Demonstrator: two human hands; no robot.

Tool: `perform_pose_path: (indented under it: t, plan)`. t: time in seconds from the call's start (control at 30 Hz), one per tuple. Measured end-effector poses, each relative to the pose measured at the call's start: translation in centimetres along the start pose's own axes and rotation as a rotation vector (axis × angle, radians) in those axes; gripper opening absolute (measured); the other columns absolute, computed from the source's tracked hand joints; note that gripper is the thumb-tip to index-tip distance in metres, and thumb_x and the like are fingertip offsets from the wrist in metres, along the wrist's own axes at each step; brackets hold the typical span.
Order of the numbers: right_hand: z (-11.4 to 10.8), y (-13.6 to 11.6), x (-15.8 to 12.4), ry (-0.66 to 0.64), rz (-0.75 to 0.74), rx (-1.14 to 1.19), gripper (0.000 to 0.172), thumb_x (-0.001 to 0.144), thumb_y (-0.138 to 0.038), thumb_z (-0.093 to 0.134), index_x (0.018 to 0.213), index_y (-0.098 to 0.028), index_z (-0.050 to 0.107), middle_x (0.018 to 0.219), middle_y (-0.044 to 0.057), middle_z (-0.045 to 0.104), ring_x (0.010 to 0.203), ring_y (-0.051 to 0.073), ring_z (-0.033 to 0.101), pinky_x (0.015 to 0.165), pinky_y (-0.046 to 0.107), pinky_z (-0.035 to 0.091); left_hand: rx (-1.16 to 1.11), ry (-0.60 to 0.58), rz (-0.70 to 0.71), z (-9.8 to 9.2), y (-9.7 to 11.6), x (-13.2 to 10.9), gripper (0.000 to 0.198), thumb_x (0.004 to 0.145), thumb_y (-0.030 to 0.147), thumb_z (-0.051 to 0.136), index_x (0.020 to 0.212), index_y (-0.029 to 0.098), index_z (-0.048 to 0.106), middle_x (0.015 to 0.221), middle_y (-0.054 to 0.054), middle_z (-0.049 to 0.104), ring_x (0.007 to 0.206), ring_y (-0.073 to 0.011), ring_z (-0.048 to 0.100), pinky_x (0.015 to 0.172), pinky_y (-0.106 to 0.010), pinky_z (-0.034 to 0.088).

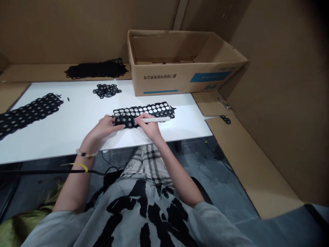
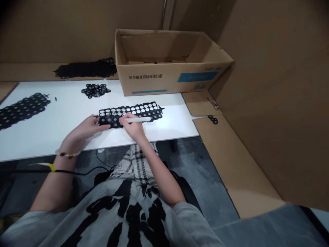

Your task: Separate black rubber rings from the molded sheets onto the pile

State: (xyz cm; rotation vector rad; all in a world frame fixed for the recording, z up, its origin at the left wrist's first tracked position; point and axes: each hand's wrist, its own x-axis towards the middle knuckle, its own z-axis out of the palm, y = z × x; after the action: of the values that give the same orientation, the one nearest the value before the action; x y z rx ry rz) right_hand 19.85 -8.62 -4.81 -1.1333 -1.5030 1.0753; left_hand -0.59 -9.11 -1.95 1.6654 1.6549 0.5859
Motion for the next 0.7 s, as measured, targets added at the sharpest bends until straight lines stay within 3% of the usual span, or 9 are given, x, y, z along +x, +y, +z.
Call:
perform_pose_path:
  t: [0.17, 0.3, 0.47, 0.57, 0.7]
  plan:
    - [0.2, 0.0, -0.5, 0.002, 0.031, 0.137, 0.019, 0.082, -0.034, 0.06, 0.069, -0.02, 0.06, 0.072, -0.001, 0.064, 0.073, 0.014, 0.059, 0.071, 0.027, 0.045, 0.158, -0.037, 0.068, -0.1, -0.3, -0.8, 0.047, 0.066, 0.063, 0.067, 0.088, 0.021, 0.07, 0.095, -0.008, 0.07, 0.107, -0.0339, 0.054, 0.091, -0.044, 0.042]
    - [0.8, -0.6, -1.5, 0.021, 0.046, 0.162, 0.018, 0.083, -0.033, 0.06, 0.071, -0.02, 0.06, 0.073, -0.001, 0.065, 0.073, 0.014, 0.06, 0.072, 0.027, 0.046, 0.38, 0.079, 0.045, 1.7, -0.1, -1.8, 0.056, 0.066, 0.065, 0.068, 0.099, 0.019, 0.066, 0.103, -0.012, 0.067, 0.112, -0.0376, 0.047, 0.095, -0.051, 0.033]
    - [0.6, -1.2, -1.9, -0.039, 0.048, 0.029, 0.017, 0.083, -0.032, 0.061, 0.07, -0.021, 0.061, 0.072, -0.001, 0.065, 0.071, 0.014, 0.059, 0.066, 0.026, 0.043, 0.485, 0.216, -0.038, 3.5, 0.1, -2.0, 0.045, 0.079, 0.063, 0.055, 0.084, 0.02, 0.062, 0.085, -0.012, 0.065, 0.107, -0.0363, 0.046, 0.09, -0.049, 0.032]
    - [0.4, -1.3, -1.5, -0.108, 0.004, -0.079, 0.016, 0.083, -0.029, 0.06, 0.068, -0.021, 0.06, 0.07, -0.002, 0.065, 0.068, 0.014, 0.058, 0.064, 0.026, 0.042, 0.44, 0.172, -0.058, 3.2, 0.6, -1.8, 0.041, 0.079, 0.06, 0.056, 0.081, 0.02, 0.063, 0.082, -0.01, 0.065, 0.106, -0.0344, 0.045, 0.09, -0.048, 0.033]
    - [0.3, -1.2, -1.2, -0.077, 0.024, -0.129, 0.017, 0.084, -0.031, 0.06, 0.069, -0.022, 0.06, 0.071, -0.001, 0.066, 0.068, 0.015, 0.059, 0.064, 0.028, 0.043, 0.358, 0.099, -0.062, 2.5, 1.0, -1.5, 0.036, 0.075, 0.056, 0.062, 0.082, 0.021, 0.066, 0.086, -0.01, 0.066, 0.108, -0.0342, 0.044, 0.092, -0.048, 0.033]
